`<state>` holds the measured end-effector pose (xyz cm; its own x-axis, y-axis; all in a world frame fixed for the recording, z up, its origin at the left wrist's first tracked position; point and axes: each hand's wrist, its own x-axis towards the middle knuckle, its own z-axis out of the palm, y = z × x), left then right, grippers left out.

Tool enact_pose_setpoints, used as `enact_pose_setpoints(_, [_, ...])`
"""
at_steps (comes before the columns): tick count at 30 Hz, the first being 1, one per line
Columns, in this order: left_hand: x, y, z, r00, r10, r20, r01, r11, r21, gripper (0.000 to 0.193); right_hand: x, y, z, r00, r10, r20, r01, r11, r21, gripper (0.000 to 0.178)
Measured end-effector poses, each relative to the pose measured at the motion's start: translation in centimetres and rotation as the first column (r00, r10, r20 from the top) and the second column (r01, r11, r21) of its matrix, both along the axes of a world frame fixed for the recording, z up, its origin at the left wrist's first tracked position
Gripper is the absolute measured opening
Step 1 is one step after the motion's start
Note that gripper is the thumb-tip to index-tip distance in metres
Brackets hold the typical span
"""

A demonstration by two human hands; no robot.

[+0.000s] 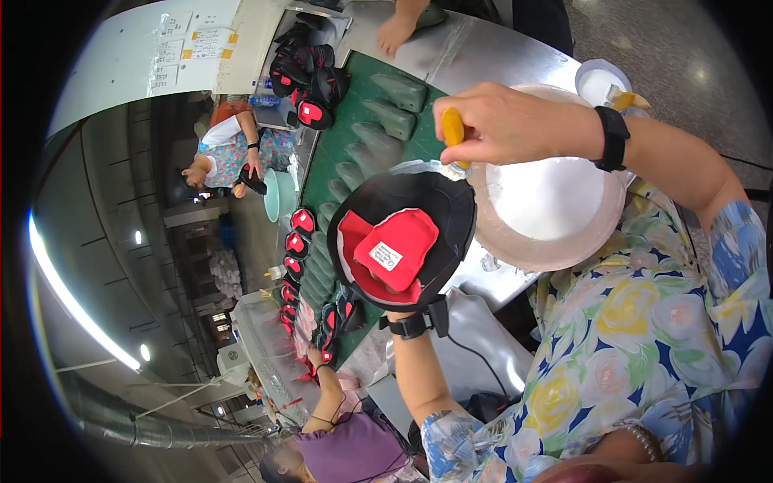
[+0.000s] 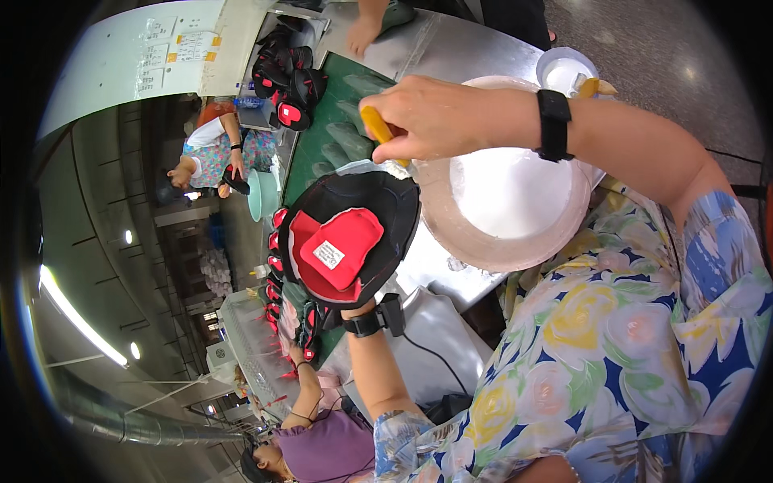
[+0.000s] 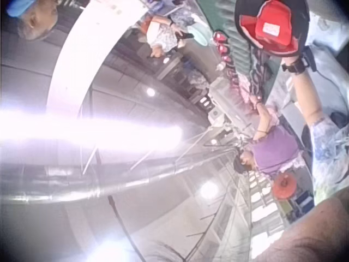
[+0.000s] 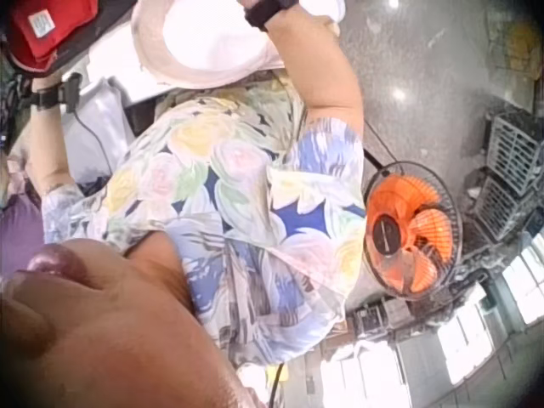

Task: Applying white adhesive to the interior components of black athletic shoes using a brush.

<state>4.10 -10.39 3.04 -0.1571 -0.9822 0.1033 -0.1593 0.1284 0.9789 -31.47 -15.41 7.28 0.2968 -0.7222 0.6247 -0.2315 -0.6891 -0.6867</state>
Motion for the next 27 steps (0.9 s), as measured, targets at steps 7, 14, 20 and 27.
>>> enact_pose_setpoints(7, [-2.6,1.6,-3.5,0.965,0.259,0.034,-0.234,0.915,-0.328,0.059,1.8,2.0,-1.0,0.976,-0.215,0.042,0.194,0.938,0.287,0.033])
enact_pose_setpoints(14, [-3.2,0.7,-4.2,0.886,0.461,0.042,-0.357,0.737,-0.573,0.055,4.4,3.5,-2.3,0.952,-0.241,0.189,0.105,0.836,0.538,0.041])
enact_pose_setpoints(20, [-2.6,-1.1,-3.7,0.785,0.619,-0.006,-0.411,0.513,-0.754,0.052,4.7,4.7,-1.9,0.933,-0.147,0.329,-0.115,0.745,0.657,0.040])
enact_pose_setpoints(27, [-1.9,-2.4,-3.2,0.657,0.754,-0.022,-0.329,0.261,-0.908,0.048,4.5,4.7,-1.5,0.911,-0.194,0.364,-0.036,0.842,0.538,0.040])
